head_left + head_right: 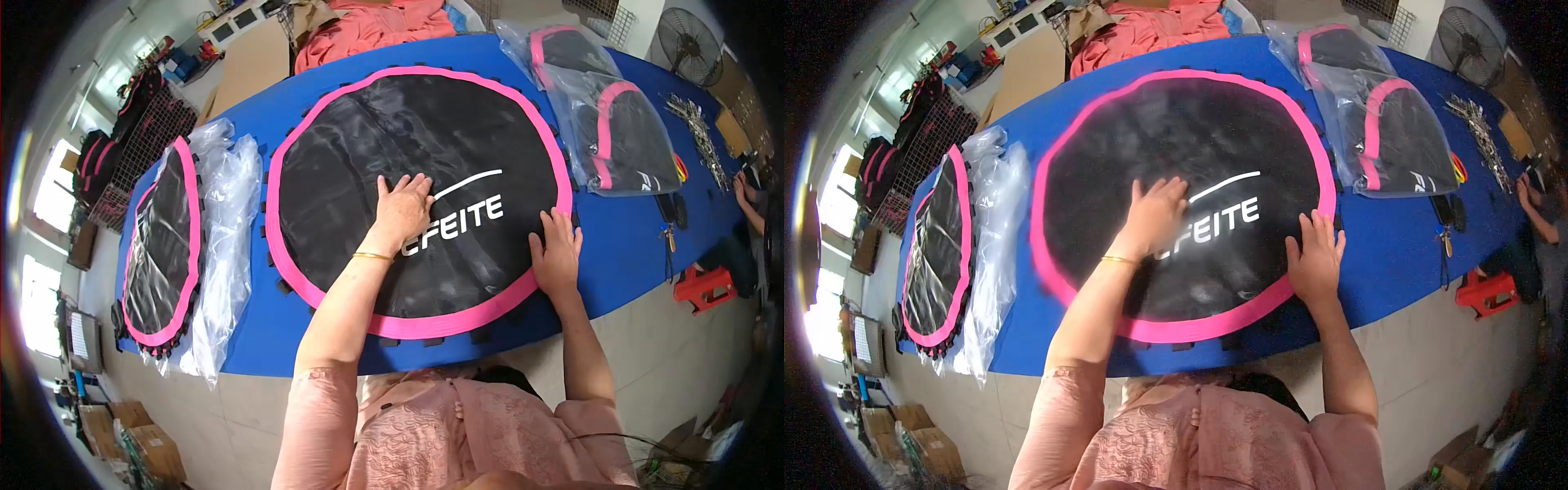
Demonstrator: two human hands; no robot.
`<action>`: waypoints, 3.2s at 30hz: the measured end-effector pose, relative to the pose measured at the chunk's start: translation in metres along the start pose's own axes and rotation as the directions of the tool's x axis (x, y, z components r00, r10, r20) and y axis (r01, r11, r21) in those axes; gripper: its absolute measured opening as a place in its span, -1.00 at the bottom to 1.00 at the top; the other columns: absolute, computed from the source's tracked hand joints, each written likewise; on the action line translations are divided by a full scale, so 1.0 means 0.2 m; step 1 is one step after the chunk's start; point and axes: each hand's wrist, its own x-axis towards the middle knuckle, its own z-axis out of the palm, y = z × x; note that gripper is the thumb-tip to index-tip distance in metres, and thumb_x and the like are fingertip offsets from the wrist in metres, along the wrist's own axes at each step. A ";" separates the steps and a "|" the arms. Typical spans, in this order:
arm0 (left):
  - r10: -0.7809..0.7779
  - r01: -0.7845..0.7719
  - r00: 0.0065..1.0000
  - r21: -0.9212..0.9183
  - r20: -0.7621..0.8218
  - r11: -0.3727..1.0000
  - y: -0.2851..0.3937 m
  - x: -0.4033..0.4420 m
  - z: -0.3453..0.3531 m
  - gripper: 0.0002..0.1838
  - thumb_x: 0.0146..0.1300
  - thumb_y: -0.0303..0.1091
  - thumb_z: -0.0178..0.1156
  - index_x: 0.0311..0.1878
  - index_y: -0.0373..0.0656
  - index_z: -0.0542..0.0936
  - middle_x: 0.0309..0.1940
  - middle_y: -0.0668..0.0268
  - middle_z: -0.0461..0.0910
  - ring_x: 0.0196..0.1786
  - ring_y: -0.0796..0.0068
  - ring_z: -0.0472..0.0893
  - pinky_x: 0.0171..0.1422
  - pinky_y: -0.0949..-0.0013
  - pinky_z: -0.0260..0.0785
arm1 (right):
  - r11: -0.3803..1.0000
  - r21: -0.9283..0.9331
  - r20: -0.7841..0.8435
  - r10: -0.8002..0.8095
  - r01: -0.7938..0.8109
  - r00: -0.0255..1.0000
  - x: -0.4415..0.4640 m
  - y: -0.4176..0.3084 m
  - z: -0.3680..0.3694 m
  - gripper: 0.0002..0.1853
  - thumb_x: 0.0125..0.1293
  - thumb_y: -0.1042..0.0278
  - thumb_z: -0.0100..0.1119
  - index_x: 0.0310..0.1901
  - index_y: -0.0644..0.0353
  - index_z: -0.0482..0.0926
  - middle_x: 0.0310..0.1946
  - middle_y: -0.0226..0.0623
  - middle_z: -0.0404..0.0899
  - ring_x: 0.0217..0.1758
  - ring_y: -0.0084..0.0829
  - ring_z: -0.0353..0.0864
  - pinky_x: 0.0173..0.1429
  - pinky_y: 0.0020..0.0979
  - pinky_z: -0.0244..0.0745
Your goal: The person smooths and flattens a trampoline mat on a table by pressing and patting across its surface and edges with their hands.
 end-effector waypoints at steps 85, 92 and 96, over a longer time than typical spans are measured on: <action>0.365 -0.360 0.931 0.148 -0.003 0.921 0.47 -0.38 -0.06 -0.43 0.36 -0.41 0.12 0.46 -0.11 0.53 0.42 0.27 0.57 0.47 0.10 0.50 0.66 -0.48 -0.05 | 0.992 -0.031 -0.148 -0.122 0.118 0.981 0.48 0.04 0.21 -0.52 0.59 0.05 0.09 0.40 0.09 0.57 0.42 -0.01 0.54 0.54 -0.01 0.45 0.64 0.15 0.14; 0.252 -0.243 0.965 0.117 -0.073 0.963 0.19 -0.15 0.01 -0.43 0.36 -0.48 0.13 0.46 -0.07 0.53 0.45 0.25 0.57 0.48 0.02 0.52 0.67 -0.48 -0.08 | 0.992 -0.031 -0.148 -0.126 0.123 0.981 0.48 0.04 0.21 -0.53 0.59 0.07 0.10 0.39 0.09 0.58 0.43 -0.03 0.54 0.54 -0.01 0.45 0.63 0.12 0.15; 0.161 -0.157 0.987 0.164 -0.013 0.974 0.09 -0.09 -0.05 -0.36 0.32 -0.50 0.18 0.51 -0.03 0.48 0.51 0.30 0.50 0.52 0.08 0.49 0.67 -0.48 -0.06 | 0.993 -0.013 -0.145 -0.120 0.120 0.982 0.48 0.03 0.19 -0.54 0.58 0.09 0.12 0.38 0.08 0.59 0.42 -0.04 0.55 0.53 -0.02 0.46 0.62 0.09 0.16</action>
